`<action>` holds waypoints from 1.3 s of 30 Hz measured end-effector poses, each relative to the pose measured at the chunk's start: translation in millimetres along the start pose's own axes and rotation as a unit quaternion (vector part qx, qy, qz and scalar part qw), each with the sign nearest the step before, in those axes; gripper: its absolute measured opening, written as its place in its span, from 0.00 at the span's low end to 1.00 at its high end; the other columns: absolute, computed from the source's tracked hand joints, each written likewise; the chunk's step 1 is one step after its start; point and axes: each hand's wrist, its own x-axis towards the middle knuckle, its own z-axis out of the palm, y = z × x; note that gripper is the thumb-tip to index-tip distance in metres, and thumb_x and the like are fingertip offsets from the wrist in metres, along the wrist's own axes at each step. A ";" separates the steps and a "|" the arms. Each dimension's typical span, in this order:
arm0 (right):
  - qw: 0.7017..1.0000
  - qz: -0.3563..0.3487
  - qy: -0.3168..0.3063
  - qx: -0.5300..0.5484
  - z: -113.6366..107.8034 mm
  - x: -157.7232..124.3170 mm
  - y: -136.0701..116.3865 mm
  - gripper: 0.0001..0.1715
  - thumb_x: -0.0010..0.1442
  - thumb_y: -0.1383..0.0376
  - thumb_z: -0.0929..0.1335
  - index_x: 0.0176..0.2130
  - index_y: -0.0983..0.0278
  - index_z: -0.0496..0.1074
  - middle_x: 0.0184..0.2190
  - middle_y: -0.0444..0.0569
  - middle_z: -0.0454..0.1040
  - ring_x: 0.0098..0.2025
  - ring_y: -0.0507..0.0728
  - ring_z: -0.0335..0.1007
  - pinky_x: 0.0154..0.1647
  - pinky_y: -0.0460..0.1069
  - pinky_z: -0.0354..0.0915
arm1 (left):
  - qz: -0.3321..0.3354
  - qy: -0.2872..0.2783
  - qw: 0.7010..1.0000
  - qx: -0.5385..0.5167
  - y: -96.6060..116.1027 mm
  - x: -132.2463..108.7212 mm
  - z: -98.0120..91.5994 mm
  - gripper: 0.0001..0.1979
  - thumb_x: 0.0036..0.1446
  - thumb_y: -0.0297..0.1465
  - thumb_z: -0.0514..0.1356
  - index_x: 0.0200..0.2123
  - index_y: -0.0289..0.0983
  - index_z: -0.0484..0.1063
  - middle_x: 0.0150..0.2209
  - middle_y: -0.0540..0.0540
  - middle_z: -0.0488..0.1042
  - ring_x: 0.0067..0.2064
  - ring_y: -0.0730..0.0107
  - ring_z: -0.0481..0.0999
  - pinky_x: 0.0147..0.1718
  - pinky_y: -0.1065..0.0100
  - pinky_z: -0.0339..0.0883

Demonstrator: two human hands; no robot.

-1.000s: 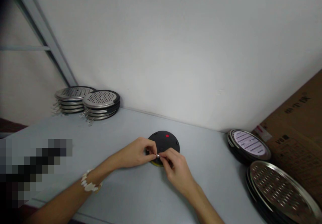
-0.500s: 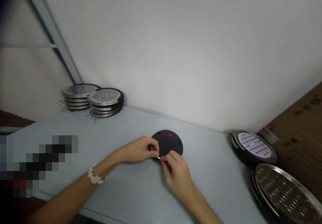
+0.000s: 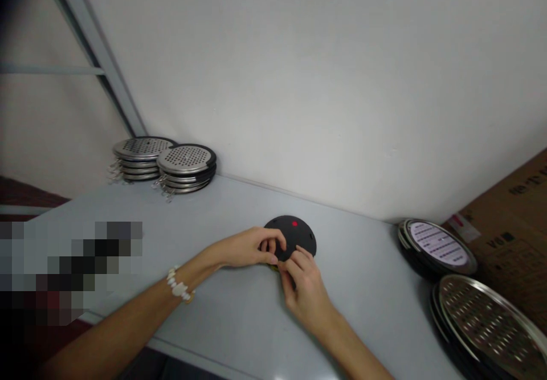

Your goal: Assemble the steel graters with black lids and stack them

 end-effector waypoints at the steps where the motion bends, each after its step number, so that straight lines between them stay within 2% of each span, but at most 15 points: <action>1: 1.000 -0.006 -0.004 0.000 1.4 -2.0 2.2 0.17 0.63 0.74 0.62 0.41 0.58 0.76 0.34 0.49 0.74 0.42 0.59 0.73 0.63 0.64 0.63 | 0.025 0.006 0.999 0.047 -0.1 0.6 1.2 0.16 0.54 0.29 0.66 0.48 0.39 0.75 0.32 0.51 0.73 0.34 0.69 0.70 0.35 0.71 0.62; 3: 1.000 -0.012 0.005 0.000 4.0 -6.0 6.8 0.17 0.60 0.75 0.62 0.37 0.58 0.77 0.34 0.48 0.72 0.41 0.57 0.73 0.66 0.65 0.59 | 0.071 0.019 0.986 0.152 1.0 1.7 3.1 0.21 0.54 0.29 0.67 0.52 0.42 0.75 0.35 0.48 0.73 0.39 0.65 0.71 0.40 0.67 0.62; 5: 1.000 -0.003 0.017 0.005 5.2 -8.4 10.2 0.17 0.60 0.76 0.62 0.34 0.59 0.76 0.33 0.47 0.71 0.40 0.56 0.73 0.65 0.64 0.61 | 0.090 0.024 0.974 0.206 2.7 2.3 3.5 0.22 0.55 0.30 0.68 0.54 0.44 0.75 0.38 0.46 0.74 0.41 0.62 0.71 0.43 0.65 0.62; 9: 0.999 0.030 0.014 0.032 0.0 -5.7 11.1 0.17 0.64 0.74 0.60 0.37 0.59 0.75 0.36 0.50 0.73 0.46 0.58 0.73 0.56 0.57 0.69 | 0.091 0.039 0.972 0.212 4.7 1.0 2.3 0.23 0.54 0.32 0.70 0.54 0.45 0.76 0.42 0.46 0.74 0.45 0.60 0.71 0.46 0.64 0.64; 13: 0.991 0.107 0.041 0.066 -13.0 2.8 10.7 0.10 0.67 0.66 0.64 0.36 0.60 0.74 0.34 0.49 0.74 0.37 0.57 0.73 0.39 0.50 0.71 | 0.122 0.072 0.966 0.217 6.1 1.3 4.6 0.15 0.57 0.31 0.68 0.48 0.42 0.78 0.45 0.45 0.75 0.48 0.61 0.72 0.50 0.63 0.64; 16: 0.979 0.169 0.063 0.099 -20.4 7.7 12.1 0.10 0.66 0.60 0.67 0.35 0.61 0.74 0.32 0.50 0.76 0.35 0.58 0.73 0.39 0.50 0.70 | 0.132 0.077 0.963 0.223 7.9 3.4 8.3 0.09 0.62 0.31 0.63 0.45 0.39 0.78 0.41 0.45 0.78 0.45 0.64 0.74 0.50 0.65 0.65; 21: 0.963 0.217 0.054 0.151 -21.8 11.4 10.8 0.13 0.66 0.57 0.67 0.36 0.62 0.76 0.33 0.50 0.78 0.37 0.59 0.74 0.40 0.51 0.69 | 0.133 0.105 0.959 0.228 10.1 4.0 12.2 0.09 0.66 0.31 0.59 0.42 0.38 0.80 0.40 0.45 0.80 0.43 0.65 0.76 0.49 0.67 0.65; 24: 0.965 0.200 0.051 0.160 -20.7 12.8 8.1 0.11 0.66 0.58 0.67 0.35 0.62 0.75 0.33 0.49 0.78 0.37 0.58 0.73 0.40 0.50 0.68 | 0.109 0.128 0.967 0.191 12.3 3.7 13.2 0.10 0.67 0.29 0.58 0.40 0.37 0.81 0.40 0.45 0.81 0.43 0.66 0.77 0.48 0.68 0.65; 27: 0.974 0.173 0.048 0.136 -19.0 12.8 6.8 0.08 0.65 0.61 0.68 0.36 0.61 0.74 0.33 0.48 0.76 0.36 0.57 0.71 0.39 0.50 0.67 | 0.063 0.146 0.983 0.095 15.2 4.1 13.3 0.07 0.64 0.27 0.60 0.39 0.37 0.80 0.39 0.48 0.82 0.41 0.69 0.79 0.44 0.71 0.67; 30: 0.981 0.153 0.047 0.107 -15.9 11.4 7.4 0.05 0.66 0.63 0.66 0.39 0.61 0.73 0.33 0.48 0.75 0.36 0.56 0.70 0.38 0.50 0.67 | 0.023 0.140 0.989 0.037 16.2 4.3 10.8 0.04 0.60 0.27 0.63 0.38 0.37 0.79 0.34 0.50 0.81 0.36 0.70 0.79 0.38 0.74 0.67; 33: 0.990 0.115 0.033 0.071 -12.5 9.8 9.0 0.07 0.68 0.66 0.64 0.42 0.60 0.73 0.36 0.49 0.75 0.38 0.57 0.69 0.40 0.51 0.67 | 0.038 0.129 0.988 0.080 13.5 3.9 6.4 0.03 0.59 0.26 0.64 0.35 0.37 0.79 0.34 0.50 0.81 0.37 0.70 0.78 0.39 0.73 0.66; 39: 0.997 0.063 0.029 0.018 -8.3 7.2 12.1 0.11 0.67 0.71 0.62 0.41 0.60 0.73 0.37 0.50 0.76 0.40 0.59 0.70 0.43 0.53 0.67 | 0.093 0.113 0.978 0.151 4.8 3.1 2.1 0.06 0.59 0.21 0.62 0.34 0.36 0.78 0.35 0.49 0.80 0.38 0.70 0.77 0.42 0.72 0.64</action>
